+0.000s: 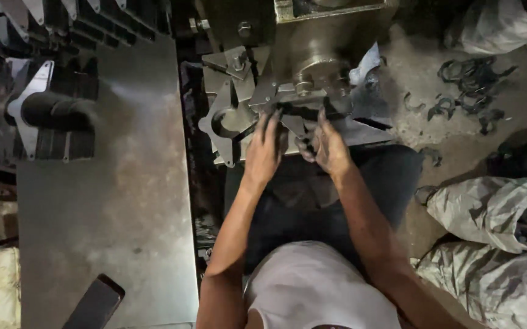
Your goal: Manually positioning metal workpieces into a press machine and operating it repeatedly.
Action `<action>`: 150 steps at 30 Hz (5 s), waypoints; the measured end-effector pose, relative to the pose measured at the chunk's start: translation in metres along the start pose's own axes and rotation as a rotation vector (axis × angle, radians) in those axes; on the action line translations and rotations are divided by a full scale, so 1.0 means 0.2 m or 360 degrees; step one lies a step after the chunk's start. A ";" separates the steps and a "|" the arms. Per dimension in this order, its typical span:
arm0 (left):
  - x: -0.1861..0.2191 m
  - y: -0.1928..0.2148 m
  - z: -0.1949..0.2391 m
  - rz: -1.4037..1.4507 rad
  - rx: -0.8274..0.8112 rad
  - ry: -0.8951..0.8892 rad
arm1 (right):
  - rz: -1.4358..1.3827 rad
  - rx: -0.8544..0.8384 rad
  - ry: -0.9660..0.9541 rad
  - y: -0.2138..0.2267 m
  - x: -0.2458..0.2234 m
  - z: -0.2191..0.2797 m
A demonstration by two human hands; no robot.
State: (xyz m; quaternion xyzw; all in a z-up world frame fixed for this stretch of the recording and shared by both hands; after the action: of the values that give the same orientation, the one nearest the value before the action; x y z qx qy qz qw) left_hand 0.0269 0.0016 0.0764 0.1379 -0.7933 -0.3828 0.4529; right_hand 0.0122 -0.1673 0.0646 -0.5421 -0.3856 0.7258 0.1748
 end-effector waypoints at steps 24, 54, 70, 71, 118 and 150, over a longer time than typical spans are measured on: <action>-0.13 -0.34 -0.21 0.0810 -0.0126 0.0146 | 0.2190 0.0502 0.0358 0.47 0.07 0.02; 0.31 -0.19 -0.16 -0.0684 0.0077 -0.0813 | 0.2803 0.1051 0.0838 0.09 -0.28 0.29; 0.00 -0.01 -0.24 0.0570 0.0054 0.0526 | 0.2601 0.1046 0.0954 0.18 -0.09 0.21; -0.06 -0.06 -0.15 0.0620 0.0407 0.0074 | 0.2632 0.1088 0.0935 0.21 -0.06 0.20; -0.27 -0.09 -0.04 0.1345 0.0099 0.0795 | 0.1705 0.0369 0.0334 0.51 0.14 0.27; -0.07 -0.23 0.06 0.0150 0.0509 -0.0109 | 0.0296 0.0323 -0.0214 -0.02 -0.05 0.12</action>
State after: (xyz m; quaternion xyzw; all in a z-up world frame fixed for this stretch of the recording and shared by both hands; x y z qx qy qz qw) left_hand 0.0187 -0.0151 0.0307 0.1580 -0.8646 -0.2345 0.4153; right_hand -0.0078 -0.1811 0.0768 -0.5051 -0.2691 0.8089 0.1345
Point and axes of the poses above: each hand's wrist, its own z-axis away from the middle knuckle, its own y-axis out of the back of the hand, x = y × z, the point moved 6 cm from there along -z, towards the middle knuckle, and after that the axes turned 12 degrees about -x, right-handed, at the moved point
